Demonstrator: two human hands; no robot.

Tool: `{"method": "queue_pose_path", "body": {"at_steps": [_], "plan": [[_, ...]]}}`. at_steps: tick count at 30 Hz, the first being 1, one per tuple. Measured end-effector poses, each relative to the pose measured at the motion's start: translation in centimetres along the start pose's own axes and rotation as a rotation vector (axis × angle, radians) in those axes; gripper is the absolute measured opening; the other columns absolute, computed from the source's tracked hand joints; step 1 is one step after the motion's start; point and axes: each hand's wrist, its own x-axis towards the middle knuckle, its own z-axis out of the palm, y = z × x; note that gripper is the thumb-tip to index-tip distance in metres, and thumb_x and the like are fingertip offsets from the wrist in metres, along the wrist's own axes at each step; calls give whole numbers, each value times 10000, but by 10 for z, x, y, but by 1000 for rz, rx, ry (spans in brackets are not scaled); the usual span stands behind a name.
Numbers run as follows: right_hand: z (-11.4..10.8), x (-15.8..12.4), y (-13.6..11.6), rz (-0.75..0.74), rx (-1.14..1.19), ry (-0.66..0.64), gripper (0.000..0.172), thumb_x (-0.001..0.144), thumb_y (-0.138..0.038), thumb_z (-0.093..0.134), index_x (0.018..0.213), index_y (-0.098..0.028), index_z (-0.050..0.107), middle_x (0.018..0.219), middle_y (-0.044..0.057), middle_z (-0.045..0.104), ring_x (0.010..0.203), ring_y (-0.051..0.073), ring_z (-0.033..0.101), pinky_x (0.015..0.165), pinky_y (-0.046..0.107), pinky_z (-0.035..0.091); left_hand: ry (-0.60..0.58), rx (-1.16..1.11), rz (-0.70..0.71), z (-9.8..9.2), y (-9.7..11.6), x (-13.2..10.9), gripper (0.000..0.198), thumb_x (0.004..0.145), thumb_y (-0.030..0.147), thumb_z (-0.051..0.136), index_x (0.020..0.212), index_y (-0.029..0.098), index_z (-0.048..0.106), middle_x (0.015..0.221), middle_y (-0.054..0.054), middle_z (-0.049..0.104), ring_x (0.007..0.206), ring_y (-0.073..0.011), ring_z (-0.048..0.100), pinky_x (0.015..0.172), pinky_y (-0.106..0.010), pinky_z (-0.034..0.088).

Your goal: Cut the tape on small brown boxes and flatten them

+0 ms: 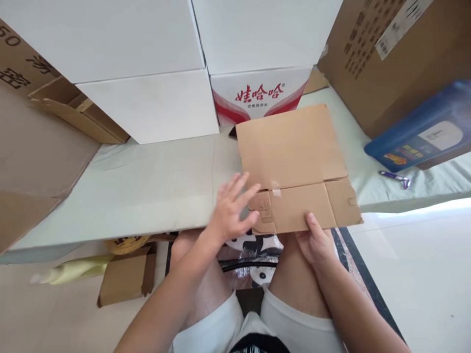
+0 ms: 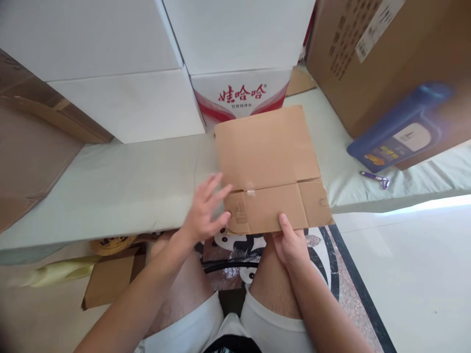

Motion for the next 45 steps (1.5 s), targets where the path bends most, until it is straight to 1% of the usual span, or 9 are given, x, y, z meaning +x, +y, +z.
{"method": "queue_pose_path", "body": {"at_steps": [4,8,13,22,28,33,36,40,45], "plan": [[-15,15,-32,-71,192,234,493,693,-461,888,1132,-335,703,1115,-33,746,932,136,710,732,242,645,326,-97,-315,-27,-68,9,528,827,414,687,1328,249,698,1560,-126,552,1506,-414,413,1271,-575,238],[-45,40,-59,-146,116,410,465,619,-398,935,1012,-312,703,1020,-55,703,646,71,572,367,121,406,351,-69,-492,-31,-108,16,395,758,371,734,1132,244,754,1515,-147,591,1520,-458,371,1280,-611,174],[-36,112,-93,-301,-189,402,522,739,-444,840,1189,-239,671,1213,37,697,859,153,685,489,194,569,227,81,-450,-16,-109,15,451,804,376,663,1228,227,706,1516,-186,582,1500,-465,399,1266,-634,162],[81,287,-193,-245,-564,210,343,1028,-379,601,1302,-175,625,1296,101,649,1095,216,674,911,422,604,44,394,-447,-20,-101,16,545,936,383,480,1409,149,616,1560,-179,541,1499,-415,420,1227,-603,305],[120,204,-75,-398,-878,-217,293,947,-260,638,1229,-184,665,1215,133,713,1076,262,696,1001,521,574,-48,473,-452,-22,-95,16,572,967,379,451,1476,143,564,1592,-137,516,1516,-371,410,1235,-561,342],[185,100,5,-637,-989,-634,423,915,-225,542,1327,-189,630,1368,131,680,1288,262,630,1143,467,493,111,206,-453,-21,-101,11,442,917,251,560,1326,122,668,1507,-185,593,1485,-406,453,1243,-624,311],[217,54,29,-736,-998,-797,443,912,-216,512,1336,-162,629,1368,154,679,1267,277,639,1124,468,503,143,190,-464,-35,-117,4,352,896,121,539,1203,134,711,1328,-132,719,1276,-239,664,1150,-380,496],[229,31,52,-820,-1018,-840,391,947,-217,467,1273,-126,664,1413,206,646,1372,370,557,1177,599,397,243,293,-520,-97,-159,2,339,852,92,592,1170,150,696,1267,-107,716,1229,-213,677,1114,-336,522],[226,32,59,-995,-1227,-786,384,985,-249,456,1300,-154,655,1423,141,656,1378,315,563,1162,503,422,393,471,-581,-226,-221,29,394,862,124,610,1255,104,609,1424,-212,568,1407,-334,498,1203,-499,400]]}}
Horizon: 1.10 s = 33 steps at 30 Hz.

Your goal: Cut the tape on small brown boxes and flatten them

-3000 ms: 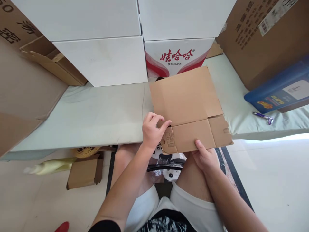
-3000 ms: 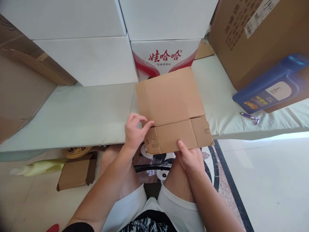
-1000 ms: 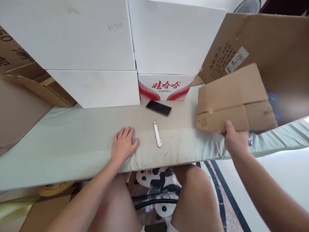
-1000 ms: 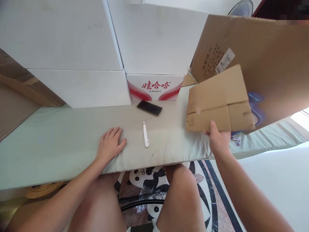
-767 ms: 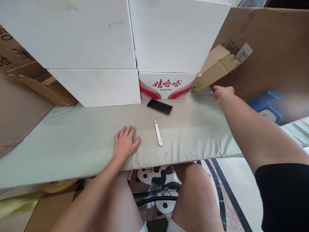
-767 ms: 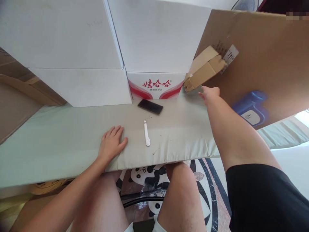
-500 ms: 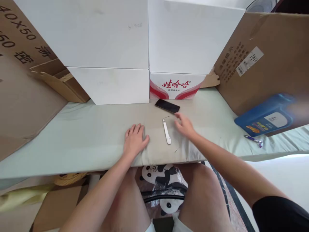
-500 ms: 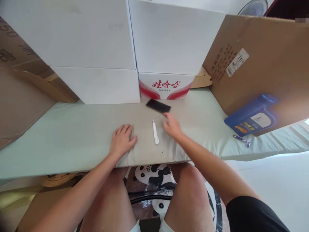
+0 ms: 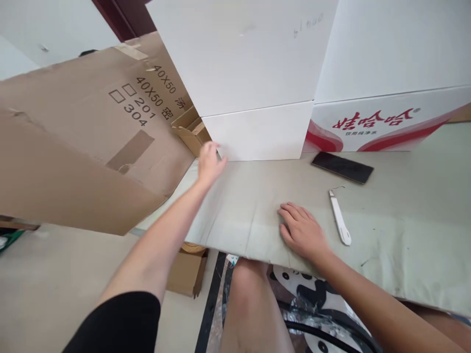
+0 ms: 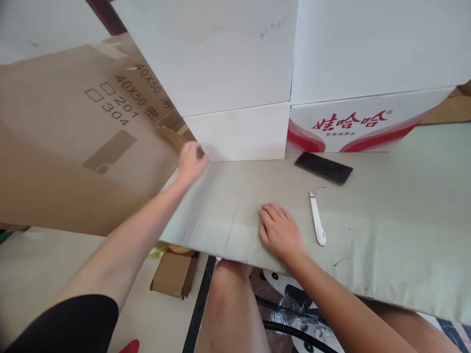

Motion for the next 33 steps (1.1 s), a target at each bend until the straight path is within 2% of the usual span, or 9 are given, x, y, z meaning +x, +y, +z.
{"method": "queue_pose_path", "body": {"at_steps": [3,5,9,13,18,22,27,30,33], "plan": [[-5,1,-2,6,-36,-1,373,982,-248,464,1274,-144,672,1407,128,671,1359,313,577,1148,488,430,72,299,46,-34,-34,69,409,785,149,719,1182,157,619,1465,-175,559,1473,-360,374,1187,-603,357],[-7,4,-4,16,-28,-7,355,973,-241,479,1250,-149,683,1401,123,675,1357,310,577,1148,478,429,2,409,-56,-47,-51,101,271,674,96,796,880,143,626,1138,-109,702,1324,-307,473,1147,-568,406],[-10,6,-5,35,7,-24,344,958,-224,498,1240,-157,683,1413,129,667,1376,304,559,1162,472,414,-69,464,-114,-58,-62,109,282,706,17,707,597,173,498,660,4,524,921,-191,528,994,-422,513],[-12,5,-3,43,39,-54,344,956,-226,501,1240,-145,679,1419,148,658,1397,314,538,1177,484,399,-90,466,-44,-71,-50,49,145,925,163,544,783,174,570,826,-32,588,890,-196,498,923,-430,519],[-16,6,-3,43,85,-66,352,947,-204,482,1226,-114,675,1422,185,645,1400,344,529,1181,506,395,-232,444,58,-108,-26,-55,199,963,264,436,947,188,619,1016,-99,700,966,-249,593,903,-410,510],[-20,2,-1,15,152,-68,332,904,-124,457,1135,-140,696,1325,167,697,1294,332,611,1114,490,468,-89,311,184,-125,-17,-132,270,985,307,393,944,216,644,1022,-93,763,1015,-249,663,937,-402,532],[-58,-29,15,14,280,59,353,929,-181,458,1245,-192,616,1371,150,666,1285,282,628,1099,469,499,268,-237,702,-111,8,-189,85,863,183,637,900,252,670,825,-10,773,770,-199,722,725,-363,594],[-102,-47,30,4,341,317,336,932,-251,524,1263,-232,583,1351,139,676,1276,301,636,1078,508,507,194,-429,743,-93,39,-203,154,836,117,630,918,238,679,809,-39,765,762,-211,727,691,-383,608],[-146,-54,41,-63,289,364,324,913,-259,576,1236,-238,598,1353,135,679,1266,311,643,1059,509,519,122,-564,761,-72,66,-205,115,848,143,605,845,236,672,752,-41,750,718,-206,713,645,-383,600]]}}
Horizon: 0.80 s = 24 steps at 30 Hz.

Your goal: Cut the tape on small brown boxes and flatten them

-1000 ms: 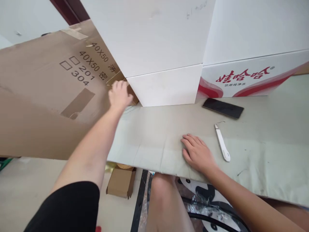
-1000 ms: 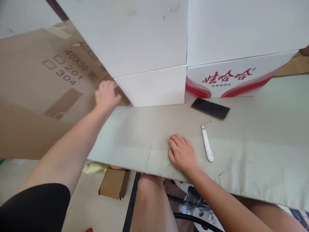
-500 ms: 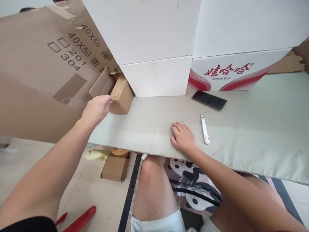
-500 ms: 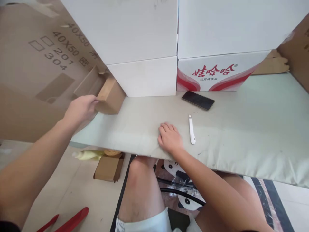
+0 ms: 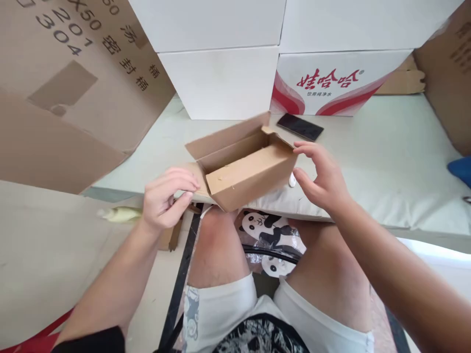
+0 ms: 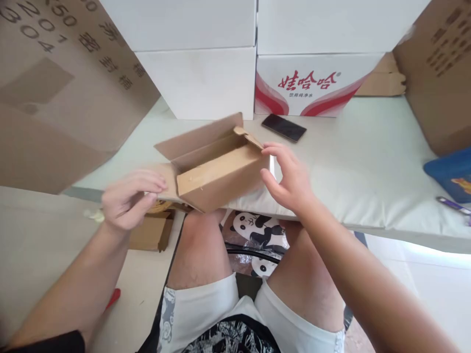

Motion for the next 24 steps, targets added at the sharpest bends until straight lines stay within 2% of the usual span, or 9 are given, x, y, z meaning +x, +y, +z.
{"method": "queue_pose_path", "body": {"at_steps": [2,5,8,13,16,21,24], "plan": [[-20,7,-1,-72,-34,-66,335,914,-280,595,1246,-230,603,1375,143,669,1290,319,631,1074,520,515,51,-63,-5,17,-3,4,117,858,205,599,755,231,648,696,-34,727,671,-197,690,615,-380,585],[-32,12,-2,-188,-120,-117,358,918,-269,600,1275,-244,622,1420,138,639,1333,325,599,1115,549,486,179,-119,-39,37,-11,6,233,863,317,593,648,228,596,611,-21,664,618,-188,642,586,-384,553],[-31,12,-5,-208,-268,-116,324,925,-226,582,1232,-254,680,1423,128,629,1333,344,576,1093,574,483,242,-134,-20,49,-14,8,270,875,293,583,618,217,558,576,-6,597,601,-162,599,589,-362,527],[-23,14,-20,-148,-473,-178,166,932,-264,574,930,-214,732,1325,116,678,1323,411,524,1003,610,489,247,-48,11,56,-9,16,227,899,163,559,676,205,568,621,3,595,627,-138,593,613,-333,517],[-24,19,-26,-97,-435,-188,147,930,-284,579,881,-225,705,1252,106,690,1272,391,543,1002,611,492,239,-1,-17,58,-8,17,235,908,140,544,682,206,555,614,9,577,612,-133,579,600,-322,499],[-33,19,-23,-39,-242,-179,167,957,-346,570,952,-247,704,1386,117,578,1312,382,548,1095,619,474,289,33,-201,65,-7,13,323,941,282,513,622,234,496,588,7,569,564,-159,583,601,-360,513],[-37,9,-15,-61,-111,-140,158,931,-368,621,1010,-255,699,1389,123,526,1356,378,532,1154,610,454,308,33,-238,68,-6,12,273,940,306,509,683,241,574,660,-5,632,643,-181,643,665,-377,553]]}}
